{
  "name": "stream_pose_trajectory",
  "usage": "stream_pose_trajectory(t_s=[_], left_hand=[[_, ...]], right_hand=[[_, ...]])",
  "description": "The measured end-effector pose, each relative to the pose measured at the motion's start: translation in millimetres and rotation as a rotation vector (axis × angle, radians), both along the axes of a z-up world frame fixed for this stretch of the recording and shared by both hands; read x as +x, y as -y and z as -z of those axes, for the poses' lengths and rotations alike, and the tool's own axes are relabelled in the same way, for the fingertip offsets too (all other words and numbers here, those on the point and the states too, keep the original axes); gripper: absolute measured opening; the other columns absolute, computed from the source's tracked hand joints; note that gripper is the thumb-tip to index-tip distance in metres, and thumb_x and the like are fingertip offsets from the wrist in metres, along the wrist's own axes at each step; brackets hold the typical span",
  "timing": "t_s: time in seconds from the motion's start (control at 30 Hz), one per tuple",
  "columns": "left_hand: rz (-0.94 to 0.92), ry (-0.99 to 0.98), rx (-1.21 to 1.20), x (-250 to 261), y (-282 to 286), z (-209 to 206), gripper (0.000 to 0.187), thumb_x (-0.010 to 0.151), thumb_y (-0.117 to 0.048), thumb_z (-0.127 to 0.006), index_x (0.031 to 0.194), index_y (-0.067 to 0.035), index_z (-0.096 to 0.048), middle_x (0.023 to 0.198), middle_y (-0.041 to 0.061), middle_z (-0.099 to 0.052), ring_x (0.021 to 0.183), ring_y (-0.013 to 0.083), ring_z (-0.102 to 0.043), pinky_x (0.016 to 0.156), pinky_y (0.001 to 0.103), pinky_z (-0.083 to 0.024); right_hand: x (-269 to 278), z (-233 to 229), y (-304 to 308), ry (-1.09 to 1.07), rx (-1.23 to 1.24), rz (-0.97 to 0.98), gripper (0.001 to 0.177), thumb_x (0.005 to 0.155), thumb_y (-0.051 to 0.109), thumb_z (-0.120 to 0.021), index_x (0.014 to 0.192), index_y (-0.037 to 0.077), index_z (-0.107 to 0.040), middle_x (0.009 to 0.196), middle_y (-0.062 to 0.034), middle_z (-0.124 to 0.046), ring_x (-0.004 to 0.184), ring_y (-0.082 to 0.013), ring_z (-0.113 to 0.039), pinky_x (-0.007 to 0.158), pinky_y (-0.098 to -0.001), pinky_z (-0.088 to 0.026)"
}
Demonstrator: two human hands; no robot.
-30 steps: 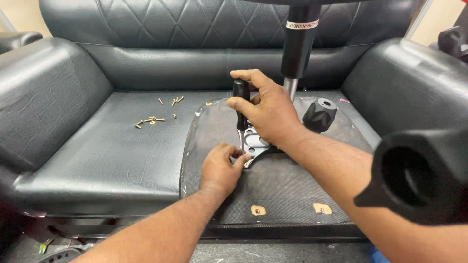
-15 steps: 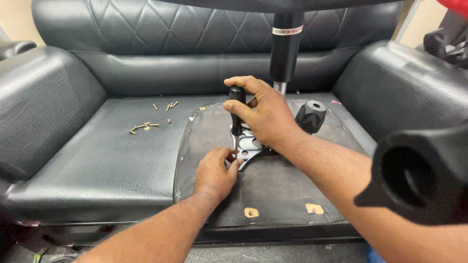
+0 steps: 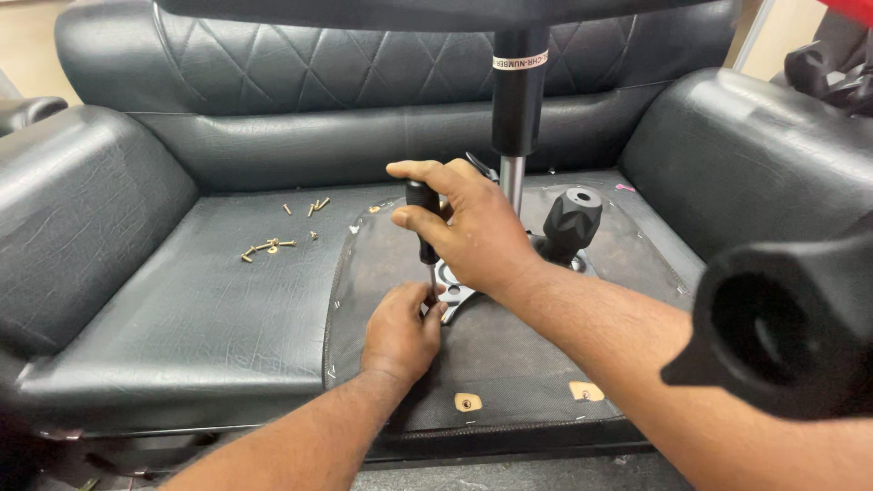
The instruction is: The person uses a screwdriver to fasten a metal bracket onto a black upholstered seat base, then repositions the bracket and continues tightening additional screws. Screws and washers are visible on the seat surface.
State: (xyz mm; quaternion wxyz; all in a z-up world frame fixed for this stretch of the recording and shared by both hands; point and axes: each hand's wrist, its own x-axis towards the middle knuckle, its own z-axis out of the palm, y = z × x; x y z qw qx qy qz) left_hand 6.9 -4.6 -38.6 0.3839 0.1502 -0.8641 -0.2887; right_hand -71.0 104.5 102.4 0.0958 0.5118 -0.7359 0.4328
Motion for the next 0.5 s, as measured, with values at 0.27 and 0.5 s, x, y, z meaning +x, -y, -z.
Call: stream_pose_trajectory(t_s=[0.27,0.5], left_hand=[[0.011,0.006,-0.024,-4.6,5.4,6.5,0.018,0.087,-0.021,-0.076,0.097,-0.008,-0.069,0.094,0.013,-0.073,0.090,0.0351,-0.069,0.078,0.046,-0.054],[0.020,0.011,-0.029,-3.1,1.6,5.9,0.019,0.087,-0.015,-0.071,0.105,-0.010,-0.071,0.096,0.013,-0.073,0.096,0.0352,-0.069,0.084,0.047,-0.054]], right_hand=[[-8.8,9.0,-0.6,-0.081,-0.242,-0.347,0.050,0.108,0.015,-0.063,0.155,0.016,-0.047,0.137,-0.0092,-0.062,0.119,-0.0216,-0.061,0.101,-0.0364,-0.050],[-10.6,7.4,0.0,-0.057,-0.046,0.028,0.052,0.088,0.028,-0.079,0.137,0.020,-0.063,0.110,-0.0094,-0.070,0.095,-0.0207,-0.066,0.087,-0.0373,-0.056]])
